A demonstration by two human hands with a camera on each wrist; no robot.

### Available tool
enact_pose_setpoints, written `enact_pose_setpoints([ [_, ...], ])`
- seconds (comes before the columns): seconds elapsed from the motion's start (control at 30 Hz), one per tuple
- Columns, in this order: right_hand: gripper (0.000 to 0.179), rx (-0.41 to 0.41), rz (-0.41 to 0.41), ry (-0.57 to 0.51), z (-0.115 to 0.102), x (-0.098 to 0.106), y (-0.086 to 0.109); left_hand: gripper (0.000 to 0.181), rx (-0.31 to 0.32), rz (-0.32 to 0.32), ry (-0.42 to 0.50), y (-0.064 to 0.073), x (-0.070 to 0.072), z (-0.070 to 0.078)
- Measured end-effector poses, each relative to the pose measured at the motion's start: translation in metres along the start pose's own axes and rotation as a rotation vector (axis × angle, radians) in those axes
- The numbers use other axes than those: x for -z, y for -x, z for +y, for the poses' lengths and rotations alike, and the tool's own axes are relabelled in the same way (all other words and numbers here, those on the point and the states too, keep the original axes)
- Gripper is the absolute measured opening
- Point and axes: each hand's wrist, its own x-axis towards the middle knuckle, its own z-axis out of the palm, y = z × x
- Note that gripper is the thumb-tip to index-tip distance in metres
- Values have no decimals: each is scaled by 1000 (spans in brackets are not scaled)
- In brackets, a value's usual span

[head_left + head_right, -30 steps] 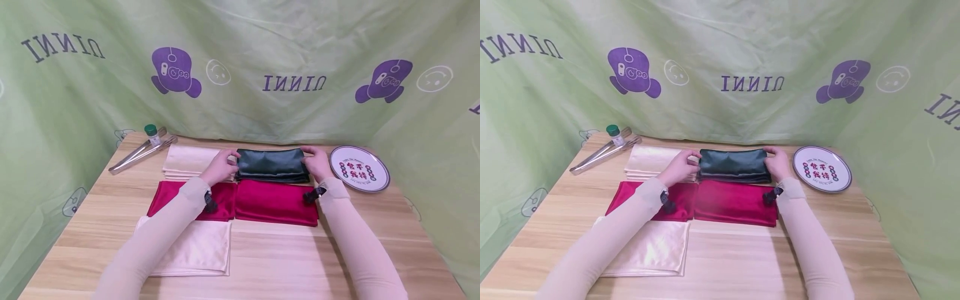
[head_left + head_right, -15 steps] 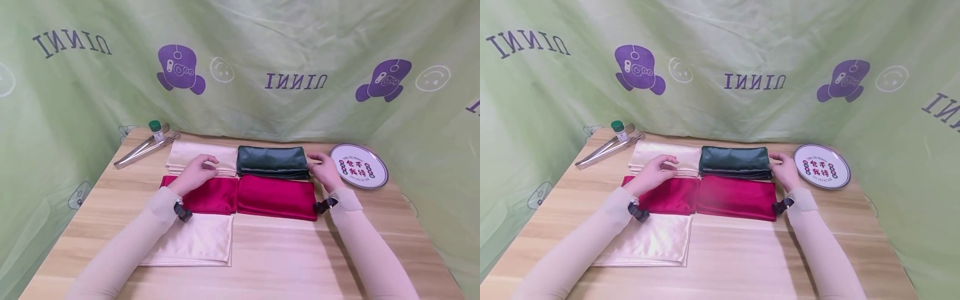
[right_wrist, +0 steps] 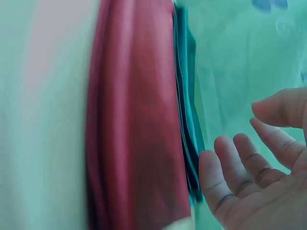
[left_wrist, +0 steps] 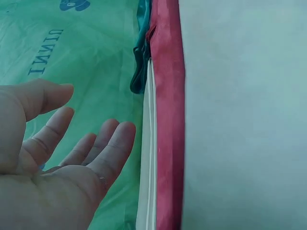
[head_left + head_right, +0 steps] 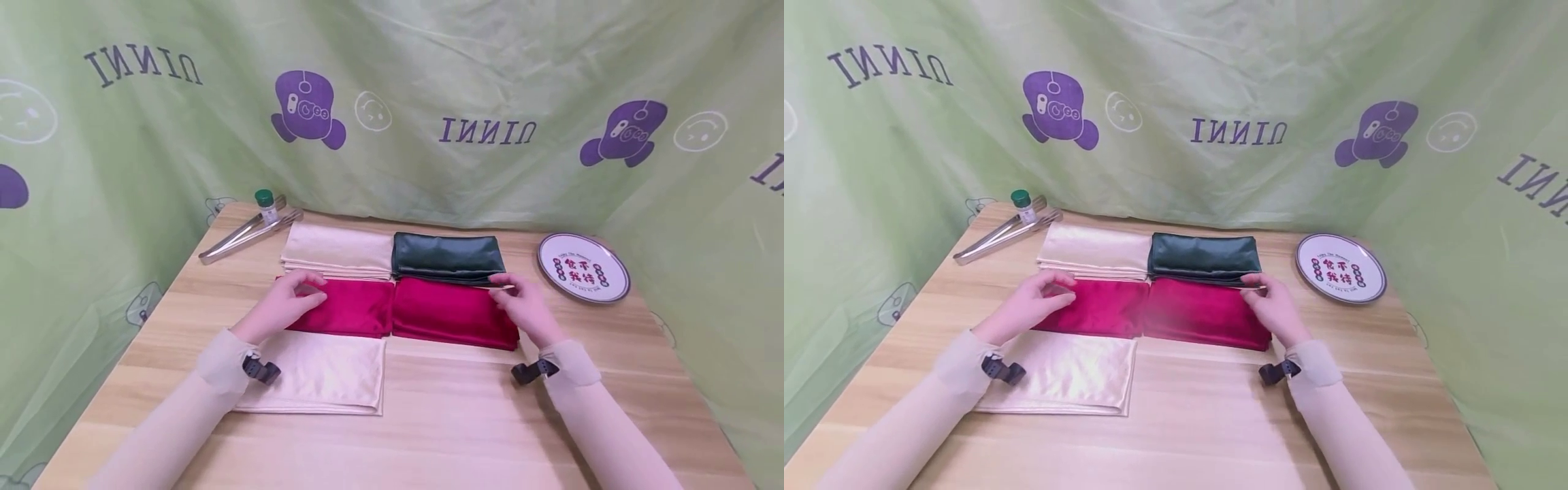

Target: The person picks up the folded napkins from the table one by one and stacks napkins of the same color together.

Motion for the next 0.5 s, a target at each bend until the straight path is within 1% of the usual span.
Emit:
enact_pose_setpoints([
  [0.13, 36, 60, -55, 6, -9, -26, 14, 33, 1, -4, -20, 22, 11, -5],
  [0.23, 36, 86, -108, -40, -19, -50, 25, 31, -12, 7, -27, 35, 17, -8],
  [0.33, 34, 108, -161, -88, -29, -75, 39, 30, -30, 31, -38, 48, 23, -9],
  [0.4, 34, 148, -196, -64, -35, -91, 49, 29, -26, 51, -40, 60, 26, -11],
  [0.5, 35, 243, -261, 58, -43, -109, 62, 31, -2, 91, -46, 83, 30, -16],
])
